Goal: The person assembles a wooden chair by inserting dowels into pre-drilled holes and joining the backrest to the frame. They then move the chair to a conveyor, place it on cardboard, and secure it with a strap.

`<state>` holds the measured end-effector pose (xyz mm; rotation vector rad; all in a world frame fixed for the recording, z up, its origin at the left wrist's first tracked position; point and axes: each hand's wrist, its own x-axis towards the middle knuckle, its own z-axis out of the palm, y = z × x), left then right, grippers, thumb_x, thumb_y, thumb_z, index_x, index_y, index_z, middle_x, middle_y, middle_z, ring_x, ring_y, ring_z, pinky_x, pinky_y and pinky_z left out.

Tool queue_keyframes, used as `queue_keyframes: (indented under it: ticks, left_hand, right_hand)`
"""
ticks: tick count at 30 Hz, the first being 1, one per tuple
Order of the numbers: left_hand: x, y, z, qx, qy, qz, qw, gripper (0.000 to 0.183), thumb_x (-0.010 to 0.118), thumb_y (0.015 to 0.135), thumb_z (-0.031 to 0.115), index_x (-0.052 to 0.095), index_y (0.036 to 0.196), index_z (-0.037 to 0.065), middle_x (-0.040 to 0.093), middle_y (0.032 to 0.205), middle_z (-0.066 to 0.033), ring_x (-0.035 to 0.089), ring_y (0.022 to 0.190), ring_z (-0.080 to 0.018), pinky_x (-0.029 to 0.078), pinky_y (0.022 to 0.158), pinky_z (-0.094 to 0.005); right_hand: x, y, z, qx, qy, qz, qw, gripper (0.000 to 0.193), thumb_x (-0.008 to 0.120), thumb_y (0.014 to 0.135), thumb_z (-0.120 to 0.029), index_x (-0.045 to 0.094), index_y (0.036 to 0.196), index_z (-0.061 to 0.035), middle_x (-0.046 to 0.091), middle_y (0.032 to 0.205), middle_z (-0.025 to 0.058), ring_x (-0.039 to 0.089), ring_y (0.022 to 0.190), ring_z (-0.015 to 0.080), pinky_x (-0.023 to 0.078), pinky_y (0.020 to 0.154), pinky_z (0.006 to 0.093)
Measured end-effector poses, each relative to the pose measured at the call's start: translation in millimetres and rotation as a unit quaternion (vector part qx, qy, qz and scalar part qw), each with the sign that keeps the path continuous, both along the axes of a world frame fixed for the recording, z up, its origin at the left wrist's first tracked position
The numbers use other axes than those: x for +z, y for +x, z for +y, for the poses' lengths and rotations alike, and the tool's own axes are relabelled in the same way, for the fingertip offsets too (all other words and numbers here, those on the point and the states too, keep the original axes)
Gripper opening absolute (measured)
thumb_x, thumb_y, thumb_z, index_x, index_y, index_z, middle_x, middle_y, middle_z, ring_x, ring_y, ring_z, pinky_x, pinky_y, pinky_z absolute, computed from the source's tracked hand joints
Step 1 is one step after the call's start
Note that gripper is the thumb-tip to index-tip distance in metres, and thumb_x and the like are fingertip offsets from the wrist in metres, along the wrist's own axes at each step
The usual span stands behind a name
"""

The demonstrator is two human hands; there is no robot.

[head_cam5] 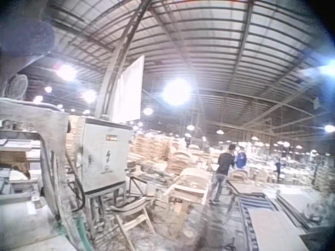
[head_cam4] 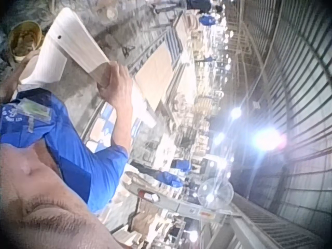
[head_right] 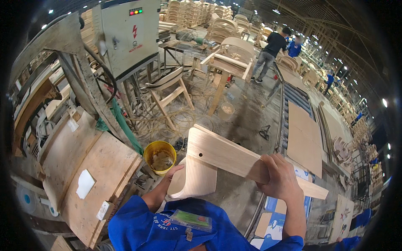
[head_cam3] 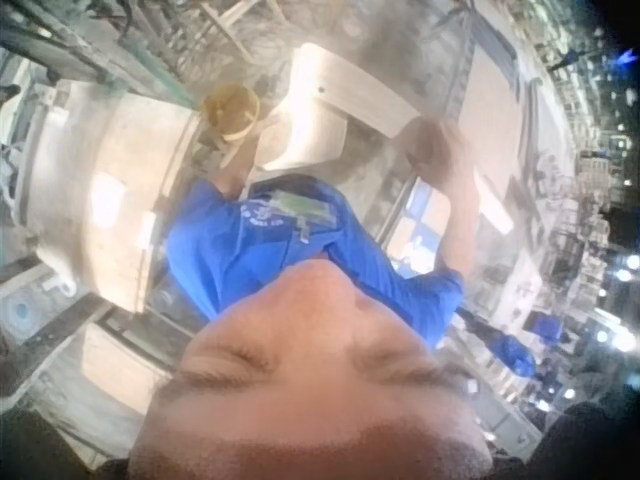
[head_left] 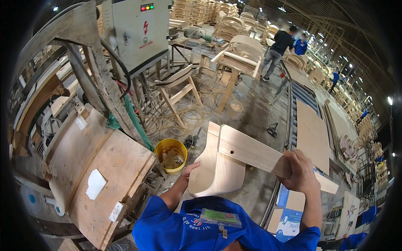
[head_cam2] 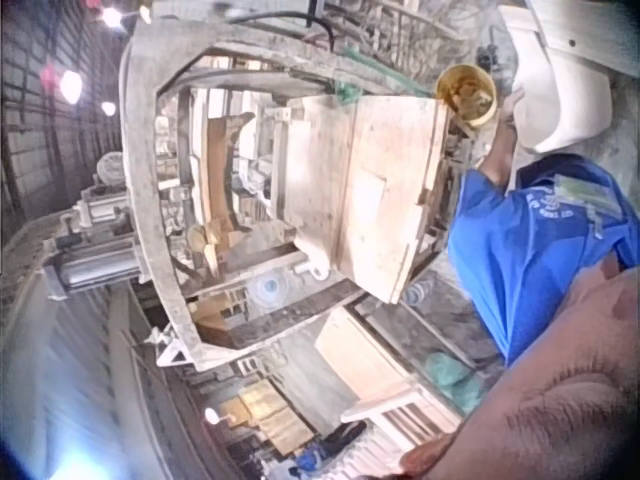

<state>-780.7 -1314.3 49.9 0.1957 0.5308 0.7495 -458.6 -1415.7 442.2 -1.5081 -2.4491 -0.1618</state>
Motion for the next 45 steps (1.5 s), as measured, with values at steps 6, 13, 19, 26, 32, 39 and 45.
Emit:
queue_keyframes:
  ticks: [6, 13, 19, 26, 32, 39, 45]
  left_hand:
    - [4, 12, 15, 0.008, 0.002, -0.023, 1.000, 0.044, 0.061, 0.102, 0.030, 0.063, 0.133, -0.001, 0.075, 0.117, -0.0198, 0.076, 0.100, -0.0316, 0.063, 0.089, -0.0469]
    - [18, 58, 59, -0.054, 0.052, -0.025, 0.997, 0.045, 0.059, 0.103, 0.032, 0.061, 0.134, 0.000, 0.075, 0.111, -0.0184, 0.076, 0.095, -0.0313, 0.064, 0.085, -0.0474]
    - [54, 168, 67, -0.093, 0.158, -0.065, 0.981, 0.054, 0.048, 0.106, 0.029, 0.044, 0.150, -0.003, 0.063, 0.136, -0.0228, 0.066, 0.121, -0.0376, 0.053, 0.107, -0.0519]
    - [60, 318, 111, -0.108, 0.136, -0.011, 0.985, 0.050, 0.062, 0.103, 0.022, 0.050, 0.144, -0.002, 0.064, 0.137, -0.0189, 0.066, 0.121, -0.0324, 0.053, 0.108, -0.0481]
    - [56, 468, 106, -0.181, 0.137, -0.010, 0.974, 0.049, 0.069, 0.098, 0.016, 0.053, 0.141, -0.001, 0.065, 0.133, -0.0167, 0.064, 0.124, -0.0314, 0.052, 0.110, -0.0473]
    - [13, 583, 80, -0.258, 0.066, -0.029, 0.963, 0.047, 0.067, 0.099, 0.007, 0.052, 0.143, -0.001, 0.063, 0.137, -0.0159, 0.062, 0.127, -0.0316, 0.050, 0.113, -0.0502]
    - [-44, 613, 79, -0.373, 0.115, 0.079, 0.917, 0.042, 0.071, 0.100, 0.017, 0.058, 0.135, -0.001, 0.069, 0.126, -0.0131, 0.069, 0.114, -0.0264, 0.056, 0.103, -0.0464]
  right_hand:
    - [-1, 20, -7, -0.027, -0.002, 0.012, 1.000, 0.065, 0.082, 0.058, -0.005, 0.059, 0.119, -0.0037, 0.063, 0.098, 0.0165, 0.063, 0.092, 0.0404, 0.053, 0.077, 0.0480]
    - [-1, 75, -37, -0.084, 0.047, 0.002, 0.995, 0.063, 0.080, 0.059, -0.010, 0.059, 0.117, -0.0032, 0.063, 0.101, 0.0169, 0.063, 0.101, 0.0404, 0.053, 0.085, 0.0479]
    - [-8, 168, -73, -0.251, 0.019, -0.026, 0.967, 0.056, 0.084, 0.066, -0.014, 0.058, 0.116, -0.0098, 0.067, 0.106, 0.0133, 0.064, 0.106, 0.0360, 0.049, 0.089, 0.0458]
    - [-70, 303, -135, -0.417, 0.125, 0.041, 0.899, 0.055, 0.086, 0.069, -0.018, 0.061, 0.117, -0.0103, 0.069, 0.114, 0.0133, 0.064, 0.111, 0.0362, 0.047, 0.095, 0.0453]
    - [-166, 391, -210, -0.502, 0.229, 0.133, 0.823, 0.057, 0.089, 0.071, -0.020, 0.066, 0.122, -0.0099, 0.070, 0.125, 0.0146, 0.063, 0.120, 0.0371, 0.047, 0.105, 0.0459]
    - [-267, 426, -243, -0.586, 0.333, 0.156, 0.722, 0.066, 0.091, 0.076, -0.016, 0.062, 0.135, -0.0042, 0.064, 0.138, 0.0185, 0.060, 0.130, 0.0354, 0.044, 0.113, 0.0442]
    - [-332, 403, -263, -0.658, 0.255, 0.097, 0.702, 0.071, 0.087, 0.080, -0.010, 0.056, 0.143, -0.0023, 0.058, 0.144, 0.0225, 0.057, 0.132, 0.0383, 0.043, 0.115, 0.0464]
